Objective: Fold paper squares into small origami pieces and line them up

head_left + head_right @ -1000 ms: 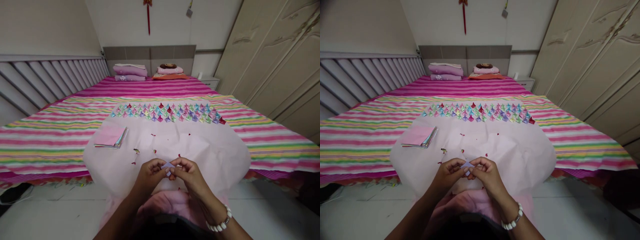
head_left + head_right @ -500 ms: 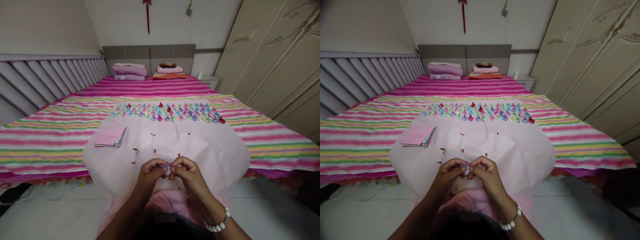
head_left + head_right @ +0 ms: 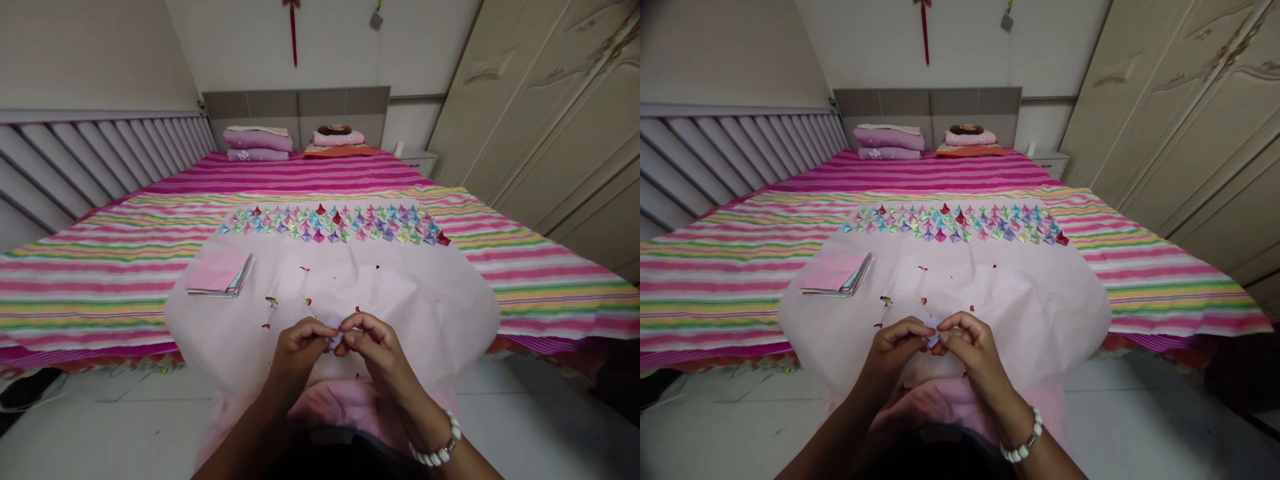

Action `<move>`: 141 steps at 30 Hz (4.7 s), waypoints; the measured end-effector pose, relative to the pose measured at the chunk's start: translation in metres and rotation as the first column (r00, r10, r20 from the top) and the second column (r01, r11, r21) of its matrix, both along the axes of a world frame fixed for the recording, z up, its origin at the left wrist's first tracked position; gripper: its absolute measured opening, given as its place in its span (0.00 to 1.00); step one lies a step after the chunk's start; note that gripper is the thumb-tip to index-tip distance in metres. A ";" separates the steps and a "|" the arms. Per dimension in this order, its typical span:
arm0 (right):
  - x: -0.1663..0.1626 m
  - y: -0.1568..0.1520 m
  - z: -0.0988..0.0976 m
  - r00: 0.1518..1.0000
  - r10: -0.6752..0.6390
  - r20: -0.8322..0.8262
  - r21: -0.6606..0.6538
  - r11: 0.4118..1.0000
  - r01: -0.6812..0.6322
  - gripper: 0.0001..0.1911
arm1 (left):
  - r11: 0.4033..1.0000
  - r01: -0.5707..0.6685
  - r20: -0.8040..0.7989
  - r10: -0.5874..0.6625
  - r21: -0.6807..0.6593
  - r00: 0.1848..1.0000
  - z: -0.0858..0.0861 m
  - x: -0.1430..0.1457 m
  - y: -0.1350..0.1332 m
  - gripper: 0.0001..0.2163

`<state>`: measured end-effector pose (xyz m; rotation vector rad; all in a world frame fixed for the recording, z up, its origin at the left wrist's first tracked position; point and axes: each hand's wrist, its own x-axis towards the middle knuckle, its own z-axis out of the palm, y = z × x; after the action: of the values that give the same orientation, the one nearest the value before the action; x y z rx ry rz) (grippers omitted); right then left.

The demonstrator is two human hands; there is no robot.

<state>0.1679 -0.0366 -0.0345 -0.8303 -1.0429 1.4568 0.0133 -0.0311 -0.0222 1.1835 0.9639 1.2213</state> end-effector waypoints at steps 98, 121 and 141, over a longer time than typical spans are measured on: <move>0.007 0.004 0.008 0.997 0.075 -0.028 -0.106 0.991 -0.077 0.08 | 0.891 0.205 0.098 -0.181 -0.404 0.979 -0.005 -0.003 0.000 0.17; -0.007 0.001 0.003 0.997 -0.071 0.023 -0.113 0.991 0.073 0.09 | 0.974 0.024 0.016 -0.021 -0.226 1.000 0.007 0.005 0.001 0.07; -0.007 -0.003 0.008 0.992 -0.128 -0.017 -0.061 0.990 0.127 0.08 | 0.998 0.057 0.071 -0.057 0.005 0.996 0.003 0.001 -0.002 0.08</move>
<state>0.1611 -0.0392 -0.0267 -0.9067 -0.9179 1.3912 0.0141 -0.0332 -0.0188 1.1548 0.8701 1.2113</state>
